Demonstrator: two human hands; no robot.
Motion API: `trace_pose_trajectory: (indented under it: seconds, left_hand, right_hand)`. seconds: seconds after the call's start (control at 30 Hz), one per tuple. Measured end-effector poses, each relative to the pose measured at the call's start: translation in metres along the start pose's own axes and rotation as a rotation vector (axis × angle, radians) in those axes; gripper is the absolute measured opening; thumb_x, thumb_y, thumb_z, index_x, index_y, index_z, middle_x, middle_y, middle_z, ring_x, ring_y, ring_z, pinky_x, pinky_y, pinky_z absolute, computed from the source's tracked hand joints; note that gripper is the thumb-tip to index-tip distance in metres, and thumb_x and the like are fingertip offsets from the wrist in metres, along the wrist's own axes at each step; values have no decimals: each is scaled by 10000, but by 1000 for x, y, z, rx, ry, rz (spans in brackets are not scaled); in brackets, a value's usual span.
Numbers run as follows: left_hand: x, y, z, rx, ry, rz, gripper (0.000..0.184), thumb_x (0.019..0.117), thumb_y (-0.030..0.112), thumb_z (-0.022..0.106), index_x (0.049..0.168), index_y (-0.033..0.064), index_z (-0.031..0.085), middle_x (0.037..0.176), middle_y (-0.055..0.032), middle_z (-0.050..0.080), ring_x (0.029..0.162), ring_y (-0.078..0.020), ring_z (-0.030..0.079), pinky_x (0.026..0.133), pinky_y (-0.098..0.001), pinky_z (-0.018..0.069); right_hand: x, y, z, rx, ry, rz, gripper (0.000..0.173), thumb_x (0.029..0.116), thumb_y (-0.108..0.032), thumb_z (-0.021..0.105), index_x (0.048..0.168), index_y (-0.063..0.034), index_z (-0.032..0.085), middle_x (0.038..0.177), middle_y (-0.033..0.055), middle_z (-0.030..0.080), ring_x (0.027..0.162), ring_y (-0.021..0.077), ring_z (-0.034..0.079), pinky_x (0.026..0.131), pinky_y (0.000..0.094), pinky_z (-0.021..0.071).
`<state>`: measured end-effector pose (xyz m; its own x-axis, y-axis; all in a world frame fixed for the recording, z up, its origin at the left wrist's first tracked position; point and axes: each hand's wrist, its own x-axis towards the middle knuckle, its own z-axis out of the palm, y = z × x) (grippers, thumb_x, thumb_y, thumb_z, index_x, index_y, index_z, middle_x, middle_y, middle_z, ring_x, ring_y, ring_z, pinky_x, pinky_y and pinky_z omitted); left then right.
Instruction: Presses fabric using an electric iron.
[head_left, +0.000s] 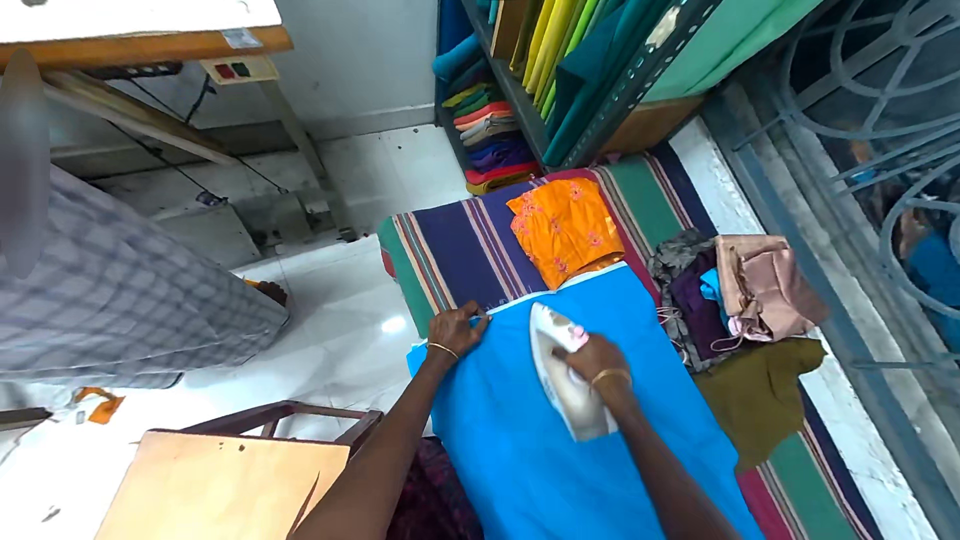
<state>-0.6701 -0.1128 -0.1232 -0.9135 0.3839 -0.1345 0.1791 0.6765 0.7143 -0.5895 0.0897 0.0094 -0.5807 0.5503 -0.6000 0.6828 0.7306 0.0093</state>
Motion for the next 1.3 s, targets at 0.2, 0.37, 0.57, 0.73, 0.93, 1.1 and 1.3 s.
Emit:
trace_pose_trajectory:
  seconds: [0.2,0.37,0.57,0.73,0.93,1.1,1.3]
  left_hand:
    - [-2,-6,-5,9,-66,70,297,1024,294,604,1167,52,699,962,-215,745,887,-456,722,763,-657,528]
    - [-16,-26,-20,124,17,236,248,1012,177,600,1149,-14,679,849,-228,726,759,-451,724,645,-630,545]
    - [-12,-34,-7,136,202,273,196,967,146,612,1056,-8,695,696,-190,677,613,-418,692,508,-578,509]
    - [-11,-30,-11,159,153,245,249,1006,195,594,1108,-13,684,749,-202,701,666,-430,710,556,-589,532]
    - [-10,-34,-15,124,59,266,473,954,430,671,1163,5,679,813,-187,721,723,-411,720,618,-600,546]
    - [-7,-36,-13,147,95,282,419,901,392,746,1087,19,702,724,-157,695,647,-380,701,561,-569,527]
    - [-7,-35,-14,133,125,302,400,892,381,746,1043,13,708,730,-153,703,642,-381,702,549,-579,522]
  right_hand:
    - [12,2,-5,-17,49,-4,601,879,-517,766,1139,20,693,1134,276,684,1079,451,661,848,653,515]
    - [-87,-1,57,-204,-284,-1,760,929,-605,626,1502,-125,490,1327,203,648,1216,380,638,982,562,516]
    - [-67,-20,41,-171,-212,-30,671,934,-586,647,1392,-99,593,1281,199,668,1192,374,645,955,566,516]
    - [8,-29,-6,-22,36,-29,583,886,-524,751,1111,12,693,1107,253,691,1056,427,672,833,627,524]
    - [-40,-5,29,-77,-93,15,639,909,-562,705,1299,-62,628,1190,223,686,1116,402,666,901,592,533]
    - [-86,7,56,-189,-277,61,733,925,-626,622,1463,-138,521,1307,184,661,1211,359,643,975,538,521]
    - [6,47,0,58,54,97,608,905,-522,740,1144,35,684,1106,298,681,1056,479,656,839,670,507]
